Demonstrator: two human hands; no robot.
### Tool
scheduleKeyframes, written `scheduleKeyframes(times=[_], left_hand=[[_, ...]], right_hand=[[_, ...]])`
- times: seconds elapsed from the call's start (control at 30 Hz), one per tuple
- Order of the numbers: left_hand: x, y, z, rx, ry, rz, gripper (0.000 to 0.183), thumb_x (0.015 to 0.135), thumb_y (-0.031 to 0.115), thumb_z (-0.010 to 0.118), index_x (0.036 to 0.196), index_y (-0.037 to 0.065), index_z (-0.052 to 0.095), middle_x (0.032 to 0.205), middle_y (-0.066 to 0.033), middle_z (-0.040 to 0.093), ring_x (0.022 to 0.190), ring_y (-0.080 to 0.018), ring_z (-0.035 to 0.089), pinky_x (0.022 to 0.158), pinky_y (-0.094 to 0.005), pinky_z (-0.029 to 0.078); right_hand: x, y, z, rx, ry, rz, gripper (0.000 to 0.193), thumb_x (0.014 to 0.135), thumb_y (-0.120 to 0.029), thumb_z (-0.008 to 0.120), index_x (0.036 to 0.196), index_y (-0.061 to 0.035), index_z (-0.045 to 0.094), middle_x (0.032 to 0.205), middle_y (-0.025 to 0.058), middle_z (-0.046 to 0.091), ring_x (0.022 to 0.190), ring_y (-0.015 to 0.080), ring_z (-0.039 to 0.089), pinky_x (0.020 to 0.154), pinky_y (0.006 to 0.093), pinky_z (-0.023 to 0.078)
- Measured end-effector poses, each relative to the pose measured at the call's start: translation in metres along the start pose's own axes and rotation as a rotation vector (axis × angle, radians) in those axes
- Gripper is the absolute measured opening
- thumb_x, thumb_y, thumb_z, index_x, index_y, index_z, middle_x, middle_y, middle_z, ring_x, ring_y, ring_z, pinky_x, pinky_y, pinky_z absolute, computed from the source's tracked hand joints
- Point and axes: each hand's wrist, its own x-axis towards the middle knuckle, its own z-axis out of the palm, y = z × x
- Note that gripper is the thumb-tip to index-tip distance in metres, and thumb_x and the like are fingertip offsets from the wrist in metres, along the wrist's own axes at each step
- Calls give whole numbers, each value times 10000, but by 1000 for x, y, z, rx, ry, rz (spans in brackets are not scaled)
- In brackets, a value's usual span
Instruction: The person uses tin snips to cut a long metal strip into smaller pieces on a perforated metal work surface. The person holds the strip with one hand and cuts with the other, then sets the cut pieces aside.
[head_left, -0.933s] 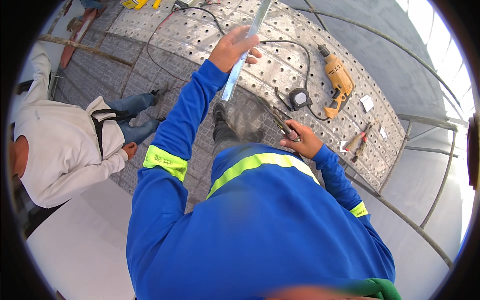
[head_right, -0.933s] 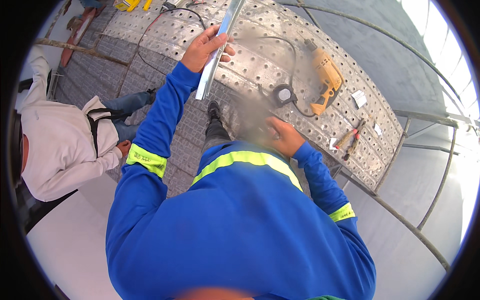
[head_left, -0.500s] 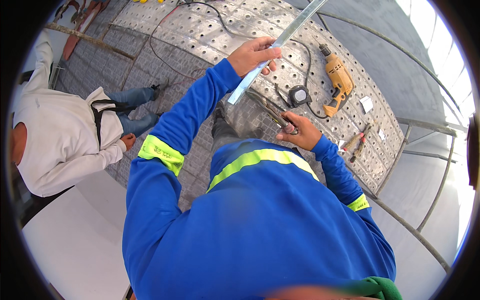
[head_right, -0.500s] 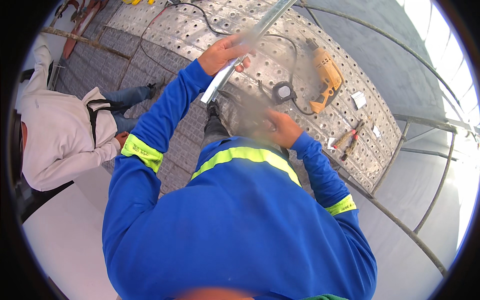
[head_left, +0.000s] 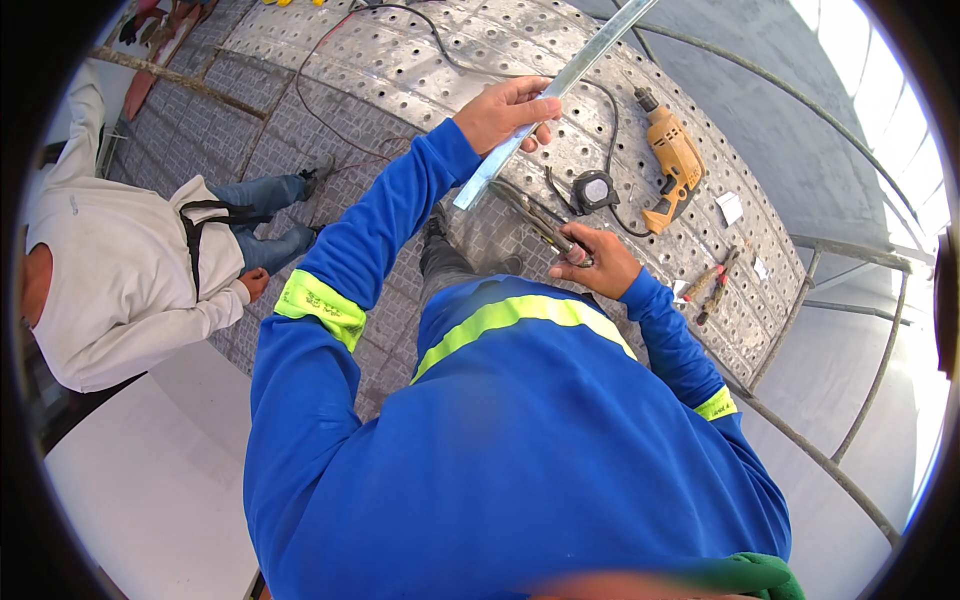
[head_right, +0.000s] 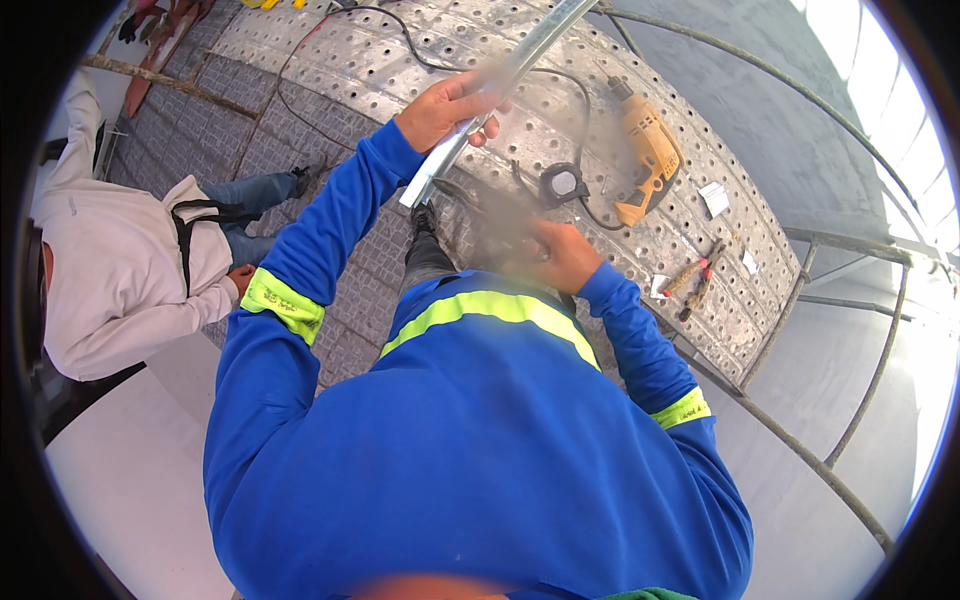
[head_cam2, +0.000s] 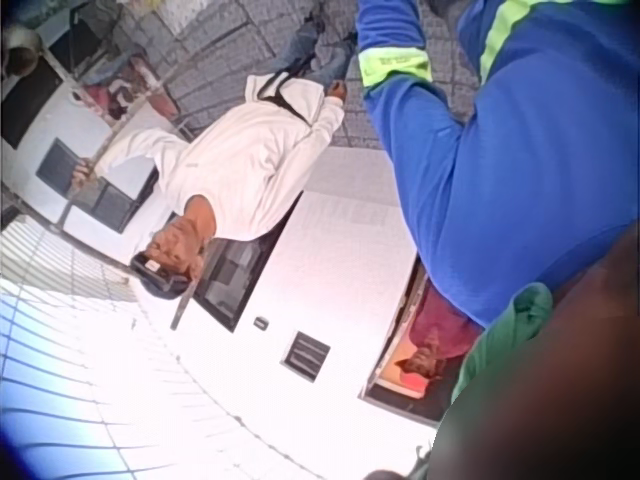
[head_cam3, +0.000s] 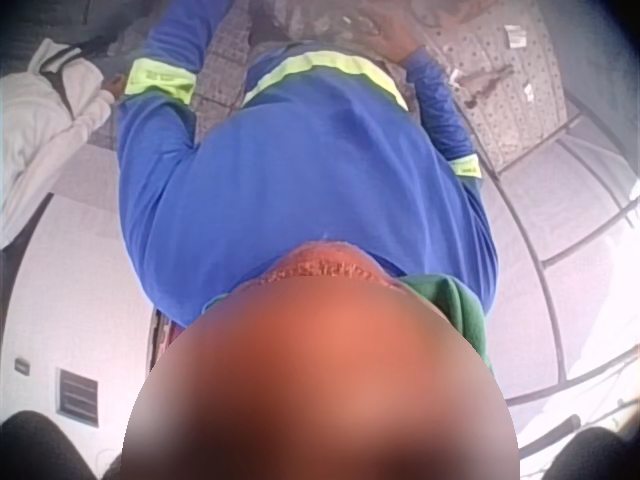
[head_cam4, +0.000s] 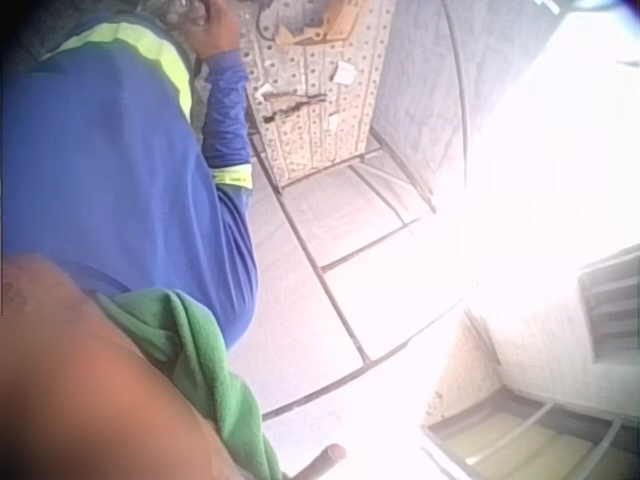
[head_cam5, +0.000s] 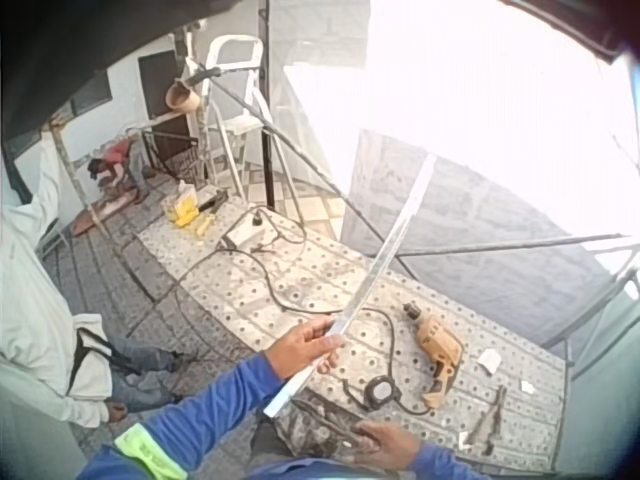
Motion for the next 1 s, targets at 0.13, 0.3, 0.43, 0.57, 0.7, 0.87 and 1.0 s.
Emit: scheduleKeyframes(times=[0.13, 0.3, 0.43, 0.57, 0.7, 0.87, 1.0], left_hand=[[1, -1, 0, 7, 10, -5, 445, 984, 300, 659, 1290, -1, 541, 1069, -54, 619, 818, -106, 657, 632, -229, 529], [3, -3, 0, 1, 2, 2, 454, 985, 283, 660, 1310, -8, 533, 1064, -58, 619, 805, -111, 661, 617, -232, 530], [3, -4, 1, -6, -4, 3, 462, 988, 272, 656, 1324, -17, 525, 1067, -65, 620, 799, -112, 662, 609, -234, 532], [3, -3, 2, 25, -11, -29, 455, 1020, 225, 600, 1413, 23, 488, 1125, -101, 604, 834, -128, 635, 638, -248, 514], [4, -4, 4, 34, -12, -26, 455, 1019, 232, 601, 1415, 36, 491, 1122, -96, 604, 830, -126, 636, 636, -240, 522], [4, -8, 5, -79, -47, -29, 465, 1021, 252, 598, 1418, 39, 483, 1115, -95, 604, 824, -126, 639, 630, -233, 524], [3, -10, 7, -125, -71, -22, 435, 1014, 303, 609, 1332, 20, 520, 1084, -80, 608, 820, -115, 647, 629, -235, 538]], right_hand=[[-1, 0, -1, -6, 1, 7, 597, 780, -366, 840, 1168, 21, 602, 874, 155, 617, 795, 276, 610, 753, 385, 489], [-2, 1, -1, -18, 10, -4, 594, 780, -366, 839, 1172, 12, 604, 882, 149, 616, 804, 275, 609, 757, 386, 489], [-2, 3, -2, -20, 4, -4, 590, 781, -357, 839, 1180, 6, 601, 871, 139, 607, 790, 259, 597, 748, 379, 489], [-3, 3, -1, -11, 22, -32, 577, 783, -338, 839, 1182, 2, 598, 857, 130, 595, 774, 241, 581, 732, 373, 485], [-3, 3, 0, -20, 20, -17, 549, 777, -310, 842, 1160, 2, 603, 837, 121, 590, 757, 227, 573, 722, 371, 481], [-4, 1, 2, -6, 35, 11, 515, 754, -284, 856, 1105, 8, 620, 788, 114, 579, 710, 229, 565, 700, 364, 479], [-5, 4, 5, -33, 73, -8, 490, 745, -276, 865, 1069, 10, 634, 769, 112, 578, 686, 228, 559, 686, 360, 479]])
